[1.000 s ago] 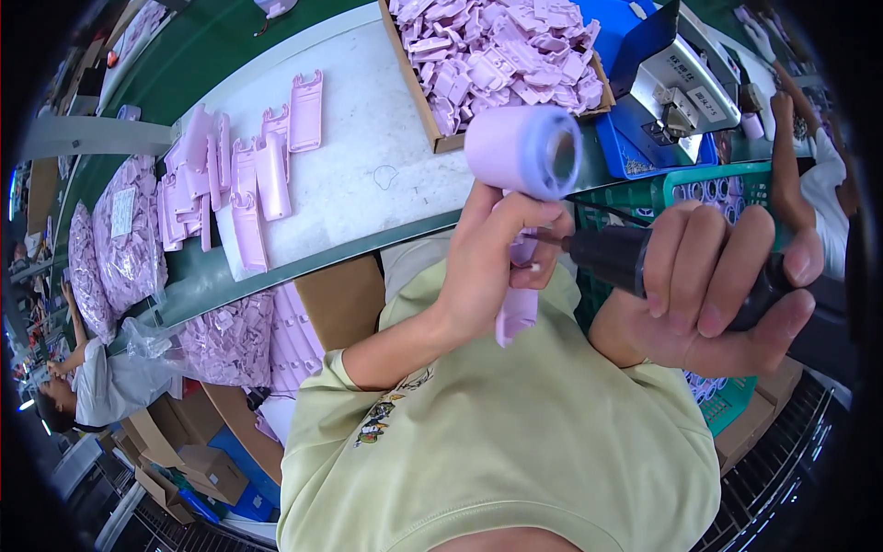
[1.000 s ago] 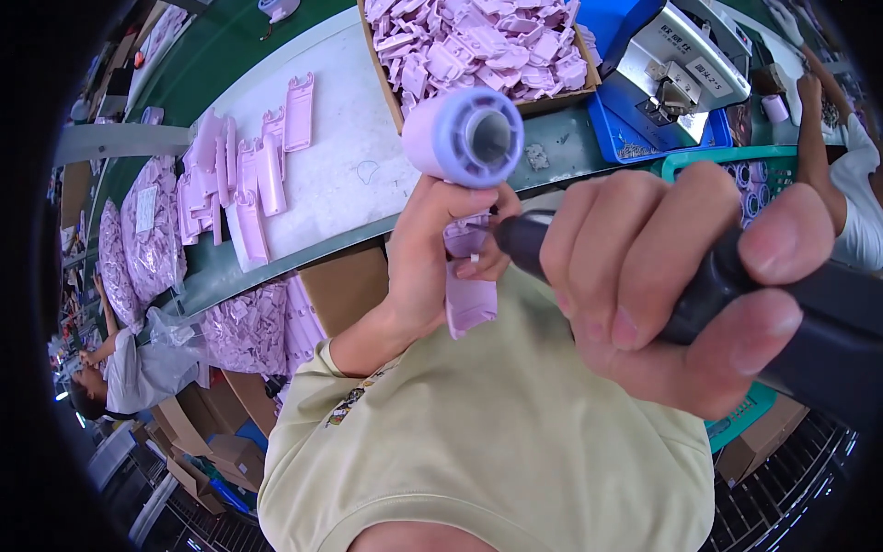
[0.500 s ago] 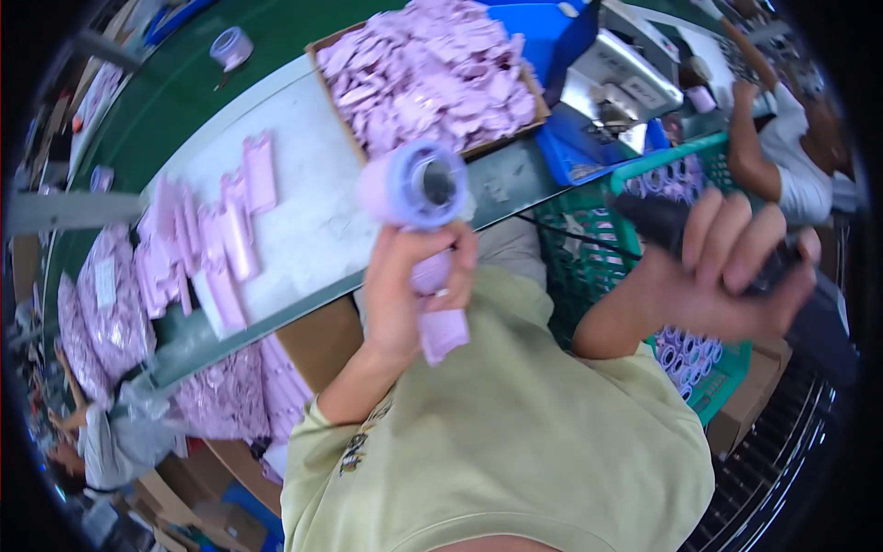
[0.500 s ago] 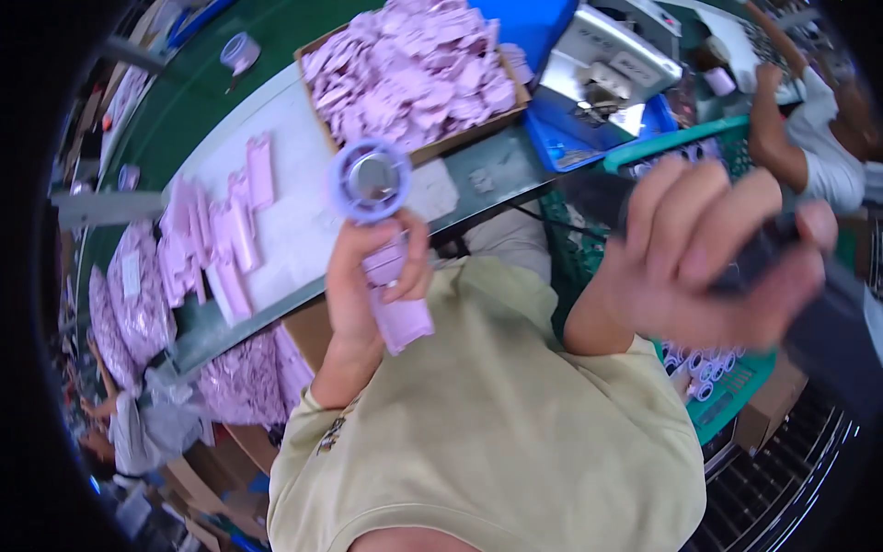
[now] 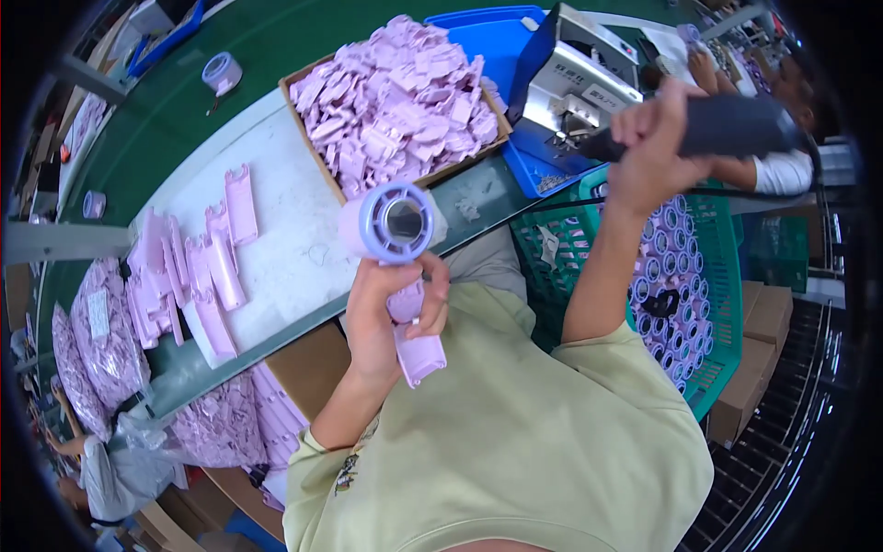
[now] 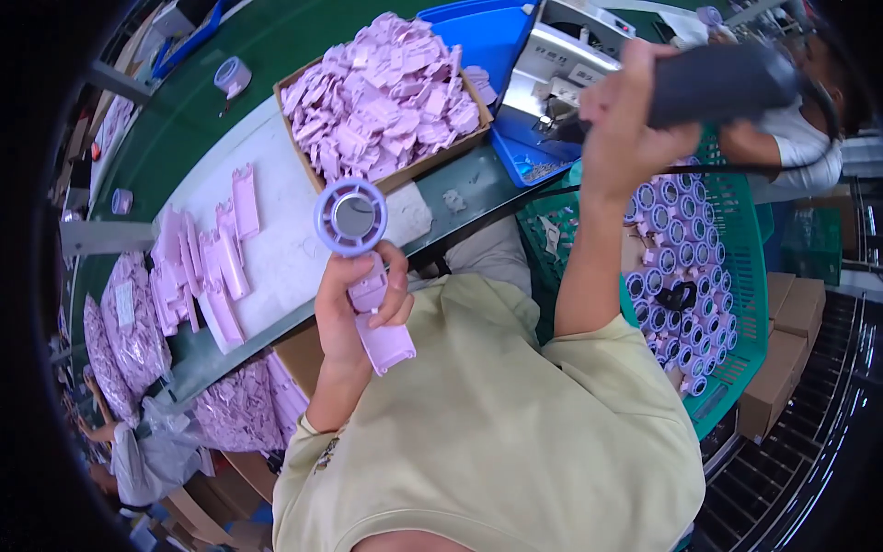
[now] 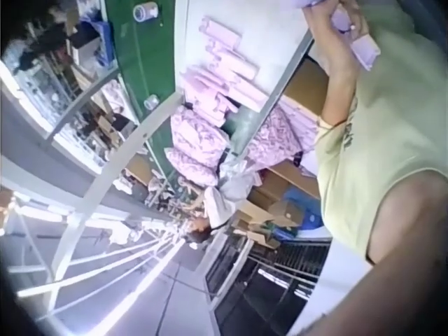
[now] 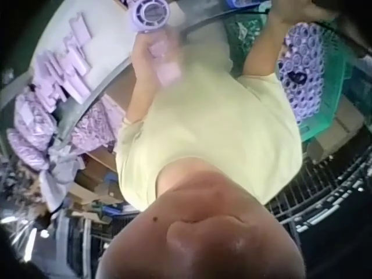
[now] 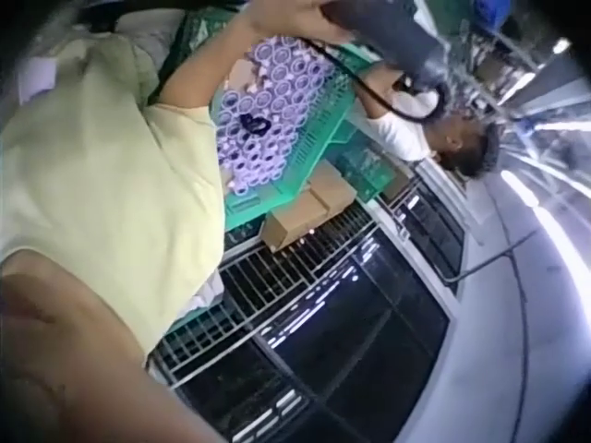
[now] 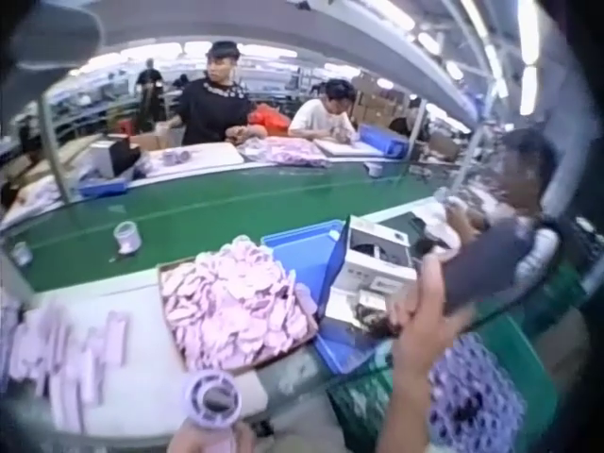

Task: The person empties a bag of pink plastic components into a box, fits a fan motor and handle piece together, and secures them with a power screwdriver.

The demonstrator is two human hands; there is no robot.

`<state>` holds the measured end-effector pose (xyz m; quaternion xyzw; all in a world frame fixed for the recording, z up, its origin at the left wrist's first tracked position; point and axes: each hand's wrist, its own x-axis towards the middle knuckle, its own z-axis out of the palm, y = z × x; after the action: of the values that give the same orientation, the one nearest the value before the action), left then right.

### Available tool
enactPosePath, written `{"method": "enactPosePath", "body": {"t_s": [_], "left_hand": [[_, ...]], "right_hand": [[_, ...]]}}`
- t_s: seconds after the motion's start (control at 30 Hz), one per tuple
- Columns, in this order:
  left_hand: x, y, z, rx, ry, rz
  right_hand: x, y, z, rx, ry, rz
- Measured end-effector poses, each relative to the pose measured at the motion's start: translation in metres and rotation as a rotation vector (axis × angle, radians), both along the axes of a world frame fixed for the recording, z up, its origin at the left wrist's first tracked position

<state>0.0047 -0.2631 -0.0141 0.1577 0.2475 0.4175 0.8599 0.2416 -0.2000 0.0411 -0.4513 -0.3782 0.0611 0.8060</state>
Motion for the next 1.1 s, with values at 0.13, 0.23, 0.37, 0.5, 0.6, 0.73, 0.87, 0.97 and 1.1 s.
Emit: {"method": "enactPosePath", "body": {"t_s": [0.13, 0.23, 0.37, 0.5, 0.6, 0.73, 0.87, 0.97, 1.1], "left_hand": [[0.008, 0.002, -0.005, -0.046, -0.028, -0.045], [0.018, 0.004, -0.003, -0.089, 0.003, -0.047], [0.026, 0.004, 0.005, -0.095, 0.066, -0.090], [0.025, 0.002, 0.007, -0.108, 0.071, -0.105], [0.024, 0.001, 0.006, -0.111, 0.069, -0.108], [0.024, -0.003, 0.004, -0.092, 0.027, -0.115], [0.025, -0.005, 0.010, -0.145, 0.110, -0.063], [0.024, -0.010, 0.010, -0.140, 0.135, -0.035], [0.021, -0.005, 0.010, -0.086, 0.084, -0.036]], "right_hand": [[-0.018, -0.046, 0.029, 0.115, 0.124, 0.384], [-0.039, -0.068, 0.040, 0.187, 0.127, 0.747], [-0.063, -0.074, 0.038, 0.239, 0.118, 0.952], [-0.074, -0.072, 0.033, 0.225, 0.089, 1.016], [-0.075, -0.071, 0.028, 0.225, 0.078, 1.037], [-0.077, -0.073, 0.024, 0.215, 0.081, 1.053], [-0.079, -0.072, 0.020, 0.185, 0.100, 1.075], [-0.078, -0.071, 0.017, 0.176, 0.114, 1.113], [-0.083, -0.069, 0.018, 0.210, 0.183, 1.090]]}}
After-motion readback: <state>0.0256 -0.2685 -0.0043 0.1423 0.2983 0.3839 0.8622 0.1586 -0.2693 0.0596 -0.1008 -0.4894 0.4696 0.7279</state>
